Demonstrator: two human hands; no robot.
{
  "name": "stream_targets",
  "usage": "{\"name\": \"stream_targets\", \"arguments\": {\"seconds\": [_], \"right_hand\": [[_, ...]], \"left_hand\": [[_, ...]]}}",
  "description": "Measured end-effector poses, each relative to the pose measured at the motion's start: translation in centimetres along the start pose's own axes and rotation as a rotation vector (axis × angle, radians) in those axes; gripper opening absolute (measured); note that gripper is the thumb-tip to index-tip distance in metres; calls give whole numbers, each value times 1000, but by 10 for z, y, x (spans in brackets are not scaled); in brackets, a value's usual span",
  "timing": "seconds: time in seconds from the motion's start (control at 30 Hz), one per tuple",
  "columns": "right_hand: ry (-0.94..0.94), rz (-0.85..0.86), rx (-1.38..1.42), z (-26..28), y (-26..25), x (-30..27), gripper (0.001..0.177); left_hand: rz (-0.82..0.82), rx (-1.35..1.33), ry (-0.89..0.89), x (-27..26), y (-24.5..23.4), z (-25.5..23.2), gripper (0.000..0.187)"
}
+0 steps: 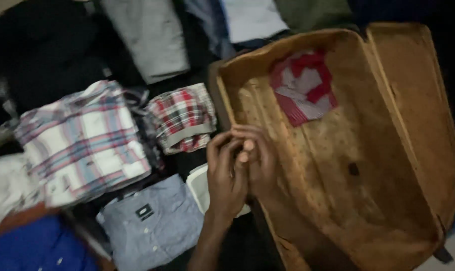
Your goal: Packing folded clothes into a suitcase.
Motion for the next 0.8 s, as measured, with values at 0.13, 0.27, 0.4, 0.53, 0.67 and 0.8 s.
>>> {"name": "stream_targets", "arguments": {"seconds": [0.13,0.27,0.4,0.53,0.67,0.8], "right_hand": [[-103,135,180,50,67,-35,42],[-232,290,127,98,121,-76,33],[-355,342,115,156,167,-111,31],[-447,410,224,191,219,-139,30],[-506,572,141,214,273,-172,20],[-561,734,92,210,323,-212,20]], "left_hand": [[-207,93,-43,-21,-78,-12,26],[-491,168,-146,-55,-160,-32,22],[-643,279,-168,-76,-238,-61,20],[-851,325,79,-86,-312,-83,4],[-913,390,22,-114,-368,-88,13],[-947,381,-40,-167,-398,-62,31]]}}
Point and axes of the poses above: each hand's wrist, its own x-axis towards the middle knuckle, its own y-axis out of the palm, z = x × y, the point moved 6 cm from there along x, towards the middle knuckle, and after that the axes turned 11 degrees about y, right-handed, at the moved point
